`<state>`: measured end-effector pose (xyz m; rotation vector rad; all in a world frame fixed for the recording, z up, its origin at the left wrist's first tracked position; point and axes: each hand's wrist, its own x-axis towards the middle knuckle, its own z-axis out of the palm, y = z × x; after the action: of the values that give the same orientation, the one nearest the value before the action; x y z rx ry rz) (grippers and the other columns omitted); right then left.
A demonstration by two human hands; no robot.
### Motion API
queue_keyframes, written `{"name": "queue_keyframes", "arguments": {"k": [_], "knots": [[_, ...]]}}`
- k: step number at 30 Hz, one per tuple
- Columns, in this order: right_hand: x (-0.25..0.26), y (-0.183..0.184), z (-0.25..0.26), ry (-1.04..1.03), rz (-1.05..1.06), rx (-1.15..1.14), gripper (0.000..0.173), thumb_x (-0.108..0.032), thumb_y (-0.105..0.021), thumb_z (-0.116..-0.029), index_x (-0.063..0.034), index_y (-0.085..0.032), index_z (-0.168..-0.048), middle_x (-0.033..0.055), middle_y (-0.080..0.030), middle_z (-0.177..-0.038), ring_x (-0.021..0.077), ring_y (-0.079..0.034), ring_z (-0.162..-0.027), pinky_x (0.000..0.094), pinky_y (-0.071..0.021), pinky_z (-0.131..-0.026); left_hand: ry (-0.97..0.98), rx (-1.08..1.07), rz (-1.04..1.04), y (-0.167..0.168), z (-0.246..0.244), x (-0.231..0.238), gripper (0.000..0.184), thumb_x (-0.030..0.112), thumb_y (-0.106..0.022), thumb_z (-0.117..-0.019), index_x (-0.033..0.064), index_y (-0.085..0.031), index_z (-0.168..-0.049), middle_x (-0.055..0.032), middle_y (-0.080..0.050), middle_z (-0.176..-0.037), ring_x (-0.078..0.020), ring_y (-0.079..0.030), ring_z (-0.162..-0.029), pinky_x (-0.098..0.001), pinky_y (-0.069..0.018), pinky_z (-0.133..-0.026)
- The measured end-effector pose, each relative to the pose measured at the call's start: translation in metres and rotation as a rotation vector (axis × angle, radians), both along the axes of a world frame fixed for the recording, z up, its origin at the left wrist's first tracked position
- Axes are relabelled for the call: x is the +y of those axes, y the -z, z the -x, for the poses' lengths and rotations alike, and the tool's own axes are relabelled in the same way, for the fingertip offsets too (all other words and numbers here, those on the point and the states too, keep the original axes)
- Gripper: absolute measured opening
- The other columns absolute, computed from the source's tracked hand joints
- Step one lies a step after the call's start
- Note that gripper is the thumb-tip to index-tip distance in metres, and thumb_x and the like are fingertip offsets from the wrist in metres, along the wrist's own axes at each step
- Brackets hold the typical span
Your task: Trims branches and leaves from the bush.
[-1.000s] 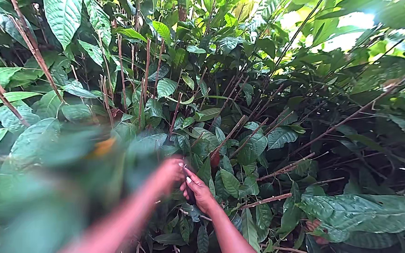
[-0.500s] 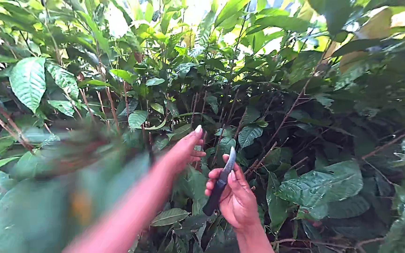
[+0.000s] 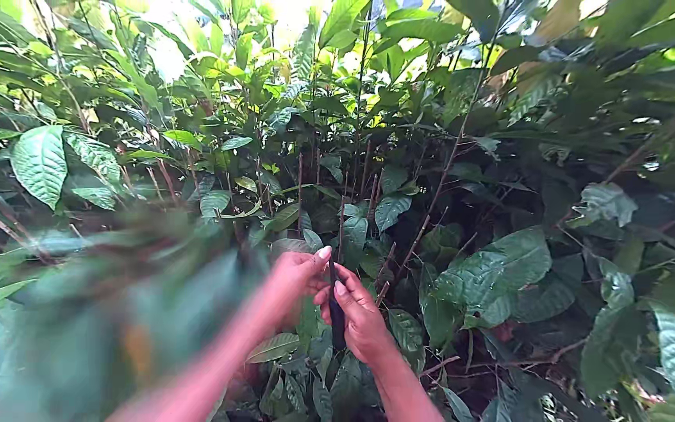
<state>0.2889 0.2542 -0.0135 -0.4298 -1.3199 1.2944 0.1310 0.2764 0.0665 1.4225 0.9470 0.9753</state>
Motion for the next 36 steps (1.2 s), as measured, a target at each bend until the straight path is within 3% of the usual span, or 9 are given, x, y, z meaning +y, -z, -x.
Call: {"name": "queue_keyframes", "arguments": {"k": [8,13,19,23,26,29,30,33,36], "knots": [[-0.001,0.005,-0.009,-0.041,-0.006,0.002,0.045,-0.017,-0.038,-0.1084,0.0013,-0.035,-0.149,0.0061,-0.068,-0.089,0.0097,-0.062,-0.069,0.0234,-0.053,-0.062,0.011,0.013,0.015,0.001,-0.004,-0.001,0.042,0.033,-0.046,-0.1101,-0.0024,-0.066,-0.1,-0.0108,-0.072,-0.091,-0.0195,-0.074,-0.079,-0.0356,-0.0636,-0.078],[0.006,0.01,-0.01,-0.06,0.027,-0.017,0.044,-0.019,-0.04,-0.1083,0.0012,-0.036,-0.147,0.0053,-0.065,-0.087,0.0101,-0.061,-0.067,0.0239,-0.0525,-0.06,-0.024,0.049,0.047,0.001,-0.004,0.006,0.035,0.03,-0.048,-0.1096,-0.0017,-0.063,-0.116,-0.0121,-0.071,-0.098,-0.0195,-0.072,-0.083,-0.0341,-0.0621,-0.079],[0.012,0.016,-0.007,-0.021,0.038,-0.113,0.049,-0.016,-0.038,-0.1089,0.0023,-0.033,-0.154,0.0061,-0.066,-0.093,0.0094,-0.059,-0.067,0.0225,-0.0512,-0.059,-0.081,0.058,0.08,0.0,-0.001,0.01,0.026,0.02,-0.051,-0.1089,-0.0013,-0.06,-0.121,-0.0119,-0.07,-0.097,-0.0181,-0.072,-0.079,-0.0308,-0.0616,-0.074],[0.021,0.021,-0.004,0.017,0.053,-0.2,0.05,-0.016,-0.038,-0.1093,-0.0018,-0.034,-0.157,0.0045,-0.065,-0.087,0.0086,-0.059,-0.065,0.0224,-0.0507,-0.059,-0.126,0.085,0.065,0.004,-0.001,0.015,0.024,0.014,-0.051,-0.1082,-0.0025,-0.059,-0.123,-0.0117,-0.067,-0.097,-0.0161,-0.07,-0.075,-0.0304,-0.0613,-0.072],[0.017,0.02,0.001,0.079,0.046,-0.202,0.049,-0.017,-0.038,-0.1095,-0.0082,-0.038,-0.158,0.0063,-0.068,-0.087,0.0092,-0.059,-0.065,0.0231,-0.0511,-0.061,-0.136,0.058,0.016,0.01,0.009,0.01,0.038,0.029,-0.053,-0.1079,0.003,-0.053,-0.135,-0.013,-0.068,-0.106,-0.0207,-0.072,-0.082,-0.0369,-0.0621,-0.075],[-0.012,-0.004,-0.005,0.11,-0.096,-0.078,0.049,-0.026,-0.042,-0.1089,-0.0149,-0.039,-0.157,0.001,-0.068,-0.09,0.0088,-0.063,-0.073,0.0252,-0.0562,-0.069,-0.206,0.16,-0.199,-0.009,0.036,-0.039,0.067,0.054,-0.049,-0.1044,0.0161,-0.034,-0.158,-0.0107,-0.059,-0.142,-0.0254,-0.066,-0.117,-0.0471,-0.0561,-0.097],[-0.025,-0.012,-0.01,0.089,-0.129,-0.027,0.05,-0.032,-0.047,-0.1085,-0.0189,-0.041,-0.156,-0.0003,-0.069,-0.093,0.0092,-0.065,-0.077,0.0261,-0.0579,-0.072,-0.265,0.191,-0.305,-0.011,0.045,-0.067,0.066,0.054,-0.048,-0.1044,0.0168,-0.036,-0.158,-0.0085,-0.058,-0.143,-0.0236,-0.066,-0.117,-0.047,-0.0572,-0.096],[-0.059,-0.025,-0.019,-0.014,-0.077,0.097,0.047,-0.037,-0.055,-0.1058,-0.0252,-0.047,-0.151,0.0009,-0.069,-0.094,0.0121,-0.067,-0.078,0.0291,-0.0599,-0.074,-0.343,0.151,-0.472,0.021,0.05,-0.157,0.046,0.041,-0.047,-0.1074,0.0084,-0.054,-0.14,-0.0011,-0.068,-0.124,-0.0077,-0.068,-0.085,-0.0272,-0.0591,-0.068],[-0.08,-0.015,-0.004,-0.056,0.008,0.064,0.049,-0.035,-0.051,-0.1074,-0.0222,-0.043,-0.154,0.002,-0.069,-0.096,0.012,-0.067,-0.08,0.0284,-0.0595,-0.075,-0.393,0.134,-0.311,0.084,0.033,-0.198,0.055,0.019,-0.047,-0.1066,-0.0038,-0.03,-0.154,-0.0102,-0.058,-0.138,-0.0082,-0.067,-0.086,-0.0268,-0.0587,-0.064]]}}
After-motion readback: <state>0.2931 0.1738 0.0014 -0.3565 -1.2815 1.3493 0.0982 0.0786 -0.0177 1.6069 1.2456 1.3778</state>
